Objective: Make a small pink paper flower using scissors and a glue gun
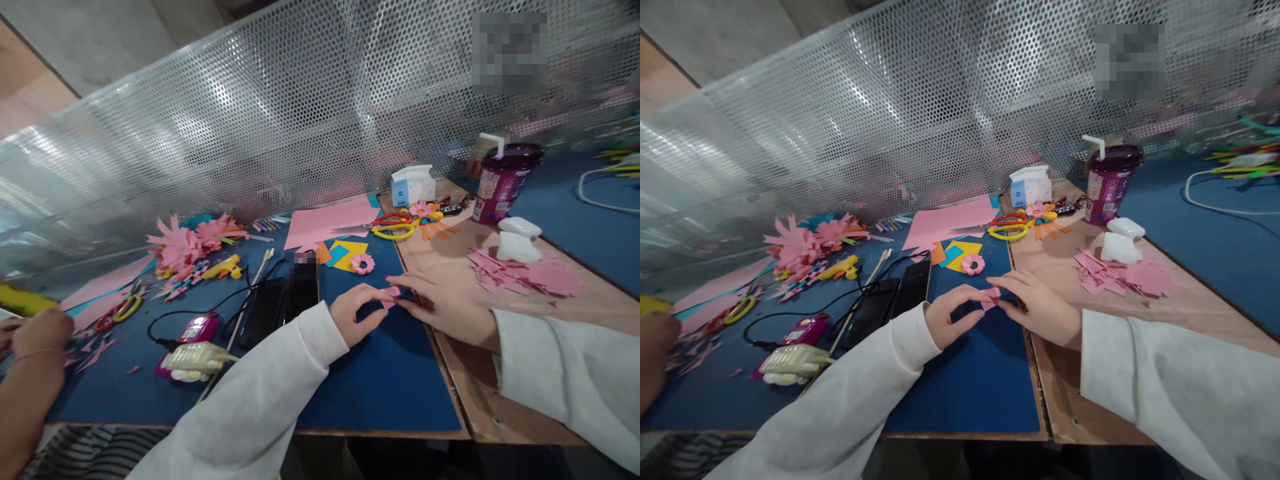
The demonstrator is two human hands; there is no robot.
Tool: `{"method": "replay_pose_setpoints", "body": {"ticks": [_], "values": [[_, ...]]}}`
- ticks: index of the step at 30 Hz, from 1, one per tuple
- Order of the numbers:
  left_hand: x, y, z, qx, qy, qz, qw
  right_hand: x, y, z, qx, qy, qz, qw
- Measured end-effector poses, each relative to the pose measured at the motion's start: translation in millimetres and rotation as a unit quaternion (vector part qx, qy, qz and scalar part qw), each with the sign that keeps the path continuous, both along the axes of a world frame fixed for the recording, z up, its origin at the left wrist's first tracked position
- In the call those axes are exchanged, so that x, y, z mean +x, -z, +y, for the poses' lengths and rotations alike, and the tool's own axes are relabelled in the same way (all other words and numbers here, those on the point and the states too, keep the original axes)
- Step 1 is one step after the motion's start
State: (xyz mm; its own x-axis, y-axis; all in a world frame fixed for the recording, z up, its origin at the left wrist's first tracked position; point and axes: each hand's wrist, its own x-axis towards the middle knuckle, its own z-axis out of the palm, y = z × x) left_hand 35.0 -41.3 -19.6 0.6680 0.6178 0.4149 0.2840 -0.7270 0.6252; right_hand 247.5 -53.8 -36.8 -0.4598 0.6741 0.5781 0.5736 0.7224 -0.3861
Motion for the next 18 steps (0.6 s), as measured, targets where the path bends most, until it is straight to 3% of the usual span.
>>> {"method": "replay_pose_setpoints", "body": {"ticks": [7,18], "values": [[1.5,-2.3,-0.4,-0.033,0.001,0.015,0.999,-0.6,-2.5,-0.2,0.019,-0.011,0.018,1.000],[2.4,-1.7,0.4,-0.030,0.002,0.002,1.000,-2.3,-10.1,-5.4,-0.138,0.000,0.051,0.989]]}}
